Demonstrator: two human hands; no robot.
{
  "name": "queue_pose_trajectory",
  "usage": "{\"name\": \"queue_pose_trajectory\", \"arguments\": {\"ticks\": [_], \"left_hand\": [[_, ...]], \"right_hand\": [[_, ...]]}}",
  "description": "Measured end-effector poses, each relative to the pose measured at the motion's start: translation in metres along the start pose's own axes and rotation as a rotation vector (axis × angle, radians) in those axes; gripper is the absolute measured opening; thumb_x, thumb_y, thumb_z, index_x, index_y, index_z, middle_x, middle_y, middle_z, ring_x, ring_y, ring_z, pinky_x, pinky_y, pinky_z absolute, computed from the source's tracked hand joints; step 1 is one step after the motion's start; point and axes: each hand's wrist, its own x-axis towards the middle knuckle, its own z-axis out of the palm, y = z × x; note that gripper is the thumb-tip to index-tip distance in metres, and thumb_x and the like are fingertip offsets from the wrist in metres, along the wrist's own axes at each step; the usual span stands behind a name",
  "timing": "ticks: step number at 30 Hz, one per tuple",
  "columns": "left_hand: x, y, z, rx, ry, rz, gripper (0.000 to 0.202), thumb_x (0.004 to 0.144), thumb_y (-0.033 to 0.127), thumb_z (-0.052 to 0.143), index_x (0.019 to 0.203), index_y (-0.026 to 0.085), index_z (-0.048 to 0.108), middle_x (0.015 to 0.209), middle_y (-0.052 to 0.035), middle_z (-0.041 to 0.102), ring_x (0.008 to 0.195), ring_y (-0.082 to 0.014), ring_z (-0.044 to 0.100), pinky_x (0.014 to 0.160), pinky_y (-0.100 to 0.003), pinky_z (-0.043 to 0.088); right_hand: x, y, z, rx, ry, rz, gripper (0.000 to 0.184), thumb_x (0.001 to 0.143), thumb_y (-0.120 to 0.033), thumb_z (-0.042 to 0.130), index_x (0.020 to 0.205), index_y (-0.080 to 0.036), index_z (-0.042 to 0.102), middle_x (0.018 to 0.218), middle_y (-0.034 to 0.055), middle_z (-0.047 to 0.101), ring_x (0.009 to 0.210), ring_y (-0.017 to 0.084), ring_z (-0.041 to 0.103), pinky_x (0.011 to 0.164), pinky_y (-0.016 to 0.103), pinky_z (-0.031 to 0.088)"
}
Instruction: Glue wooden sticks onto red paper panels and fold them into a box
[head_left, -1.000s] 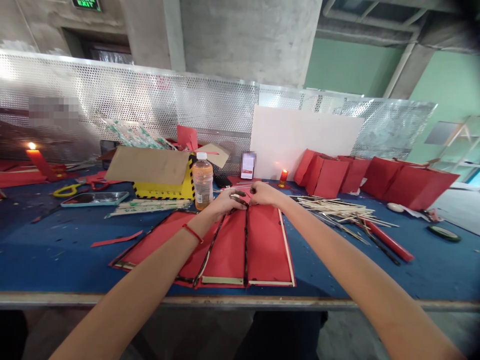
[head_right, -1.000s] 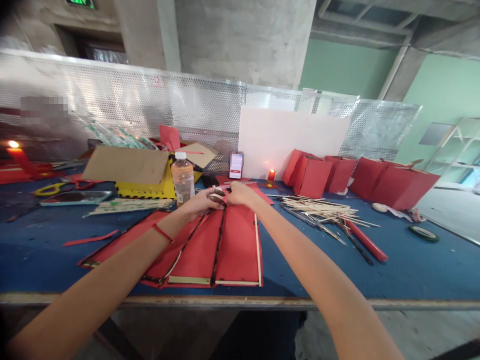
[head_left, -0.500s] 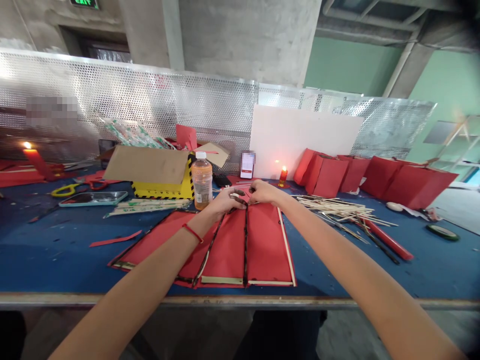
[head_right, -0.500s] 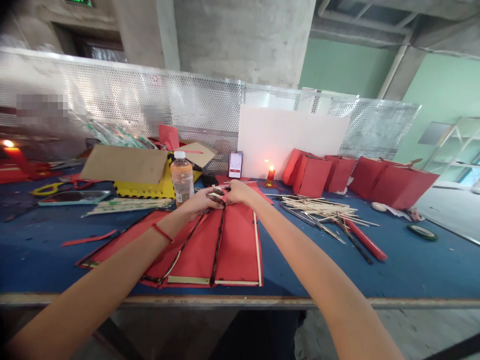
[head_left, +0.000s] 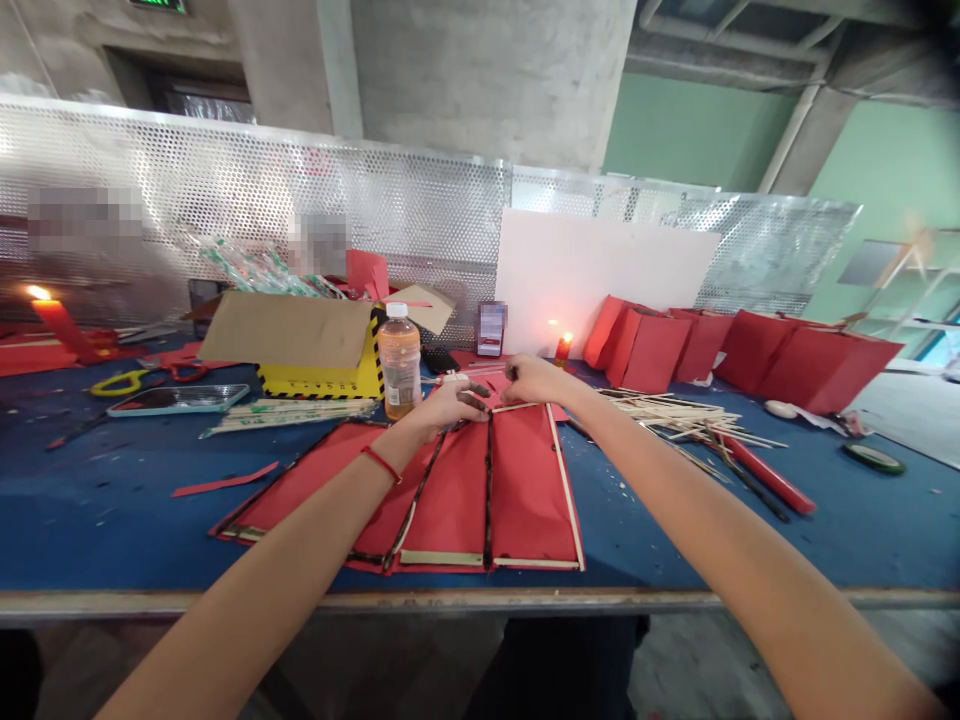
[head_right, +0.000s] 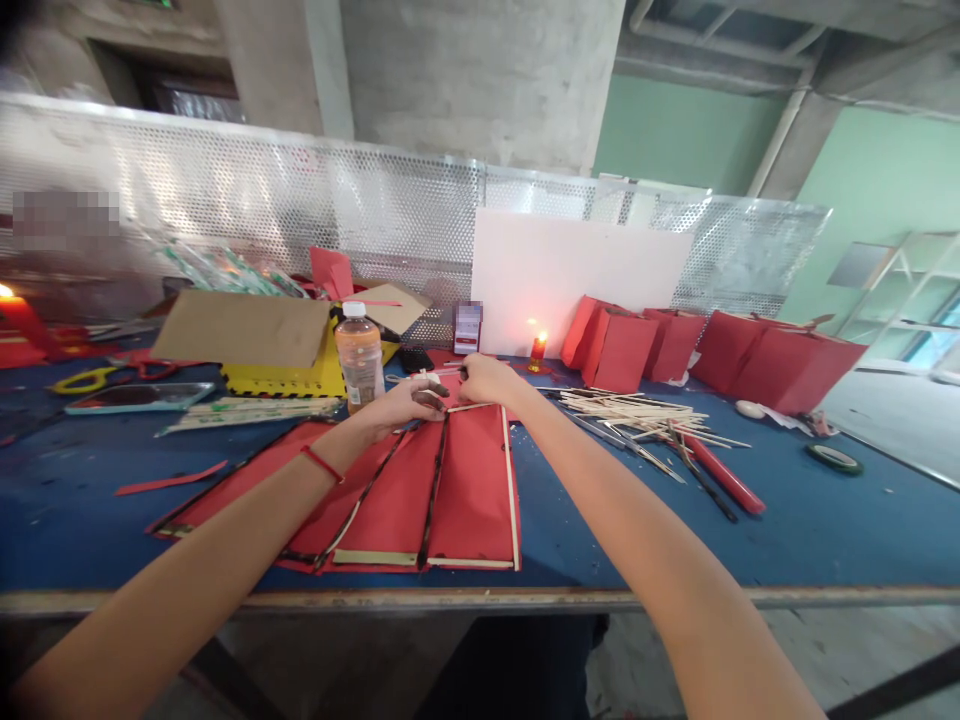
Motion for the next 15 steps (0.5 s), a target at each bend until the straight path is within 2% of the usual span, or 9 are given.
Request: {"name": "queue_pose_trajectory", "arguments": {"ticks": [2, 6, 10, 15], "left_hand": [[0.0, 0.0, 0.0, 0.092, -0.006, 0.031, 0.039, 0.05, 0.012, 0.079, 0.085, 0.015, 0.063, 0.07, -0.001, 0.068, 0.072, -0.0161, 0.064, 0.07, -0.028, 0.048], [0.002, -0.007, 0.003, 0.244, -0.036, 0.133, 0.03, 0.054, 0.014, 0.076, 0.081, 0.016, 0.065, 0.073, -0.0026, 0.067, 0.074, -0.0171, 0.064, 0.071, -0.028, 0.049], [0.003, -0.018, 0.008, 0.39, -0.031, 0.193, 0.02, 0.058, 0.012, 0.07, 0.076, 0.018, 0.064, 0.072, -0.0027, 0.066, 0.074, -0.0184, 0.063, 0.072, -0.029, 0.05], [-0.003, -0.02, 0.013, 0.576, 0.014, 0.394, 0.02, 0.07, 0.016, 0.065, 0.09, 0.02, 0.069, 0.097, -0.0068, 0.07, 0.095, -0.0228, 0.063, 0.09, -0.031, 0.048]], "right_hand": [[-0.009, 0.005, -0.005, -0.008, 0.056, -0.025, 0.022, 0.076, -0.033, 0.067, 0.089, -0.015, 0.066, 0.09, 0.0076, 0.069, 0.075, 0.017, 0.059, 0.058, 0.025, 0.037], [-0.026, 0.018, -0.014, 0.081, 0.176, -0.039, 0.036, 0.087, -0.05, 0.055, 0.078, -0.016, 0.062, 0.083, 0.0082, 0.069, 0.074, 0.017, 0.061, 0.063, 0.025, 0.04], [-0.029, 0.043, -0.017, 0.373, 0.295, -0.038, 0.048, 0.095, -0.056, 0.038, 0.074, -0.017, 0.058, 0.075, 0.0075, 0.07, 0.07, 0.016, 0.065, 0.068, 0.025, 0.046], [-0.035, 0.071, -0.017, 0.787, 0.353, 0.066, 0.068, 0.081, -0.083, 0.027, 0.071, -0.019, 0.049, 0.066, 0.0092, 0.068, 0.057, 0.015, 0.063, 0.056, 0.023, 0.047]]}}
